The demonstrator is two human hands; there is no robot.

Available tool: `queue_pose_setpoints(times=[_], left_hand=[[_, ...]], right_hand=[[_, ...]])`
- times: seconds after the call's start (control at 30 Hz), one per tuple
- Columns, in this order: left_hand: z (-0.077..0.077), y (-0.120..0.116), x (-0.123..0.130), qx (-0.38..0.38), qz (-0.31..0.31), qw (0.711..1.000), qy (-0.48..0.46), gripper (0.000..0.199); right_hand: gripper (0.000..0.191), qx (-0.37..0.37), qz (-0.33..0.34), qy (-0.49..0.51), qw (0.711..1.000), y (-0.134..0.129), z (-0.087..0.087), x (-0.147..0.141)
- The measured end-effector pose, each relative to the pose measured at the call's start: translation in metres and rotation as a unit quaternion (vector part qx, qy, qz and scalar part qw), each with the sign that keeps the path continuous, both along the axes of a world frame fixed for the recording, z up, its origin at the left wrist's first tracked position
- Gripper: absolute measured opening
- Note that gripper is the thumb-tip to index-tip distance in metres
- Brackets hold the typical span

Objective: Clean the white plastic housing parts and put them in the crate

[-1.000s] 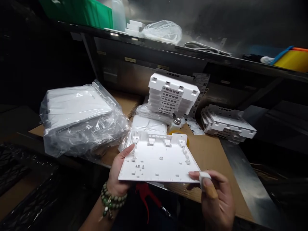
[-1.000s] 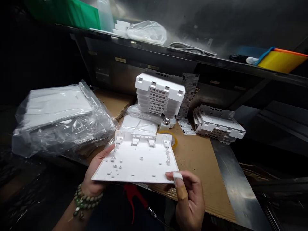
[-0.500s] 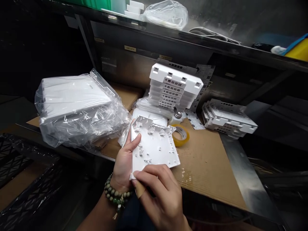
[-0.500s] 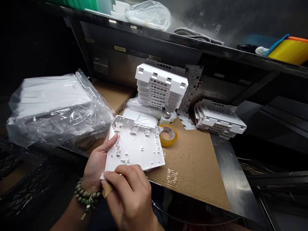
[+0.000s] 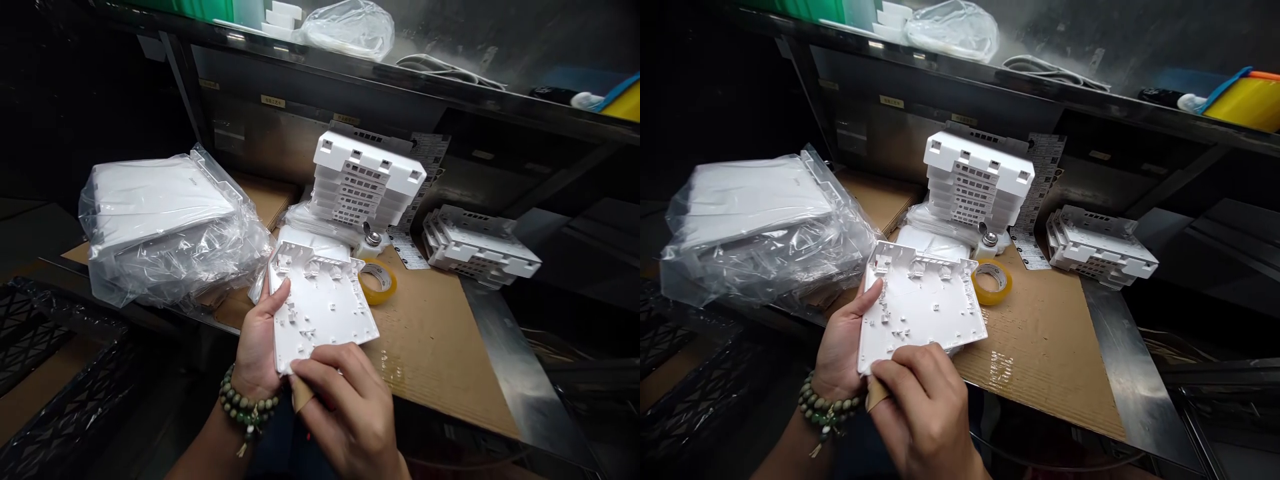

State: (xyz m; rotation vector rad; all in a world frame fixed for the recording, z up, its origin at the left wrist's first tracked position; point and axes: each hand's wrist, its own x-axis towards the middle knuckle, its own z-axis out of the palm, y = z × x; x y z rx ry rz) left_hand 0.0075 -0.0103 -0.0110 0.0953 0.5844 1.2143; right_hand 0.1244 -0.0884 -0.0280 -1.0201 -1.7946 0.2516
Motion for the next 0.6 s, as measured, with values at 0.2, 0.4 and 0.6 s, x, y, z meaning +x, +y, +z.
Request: queue_pose_setpoints(times=[0.2,0.4,0.6], left_hand=[[0.004,0.000,-0.001,-0.001,0.009,1.000,0.025,0.066],[0.004,-0.002,0.005,0.006,0.006,0.999,0.034,0.071],[0.000,0.003,-0.021,-0.020,-0.020,1.000,0.003,0.070]], right_hand=[[0.021,-0.010,-0.082,0.049,0.995,-0.003,-0.001,0.006],[0.018,0.004,-0.034,0.038,0.999,-0.002,-0.006,-0.011],[0.014,-0.039,-0.187,0.114,0.975,-0.003,-0.021,0.058]])
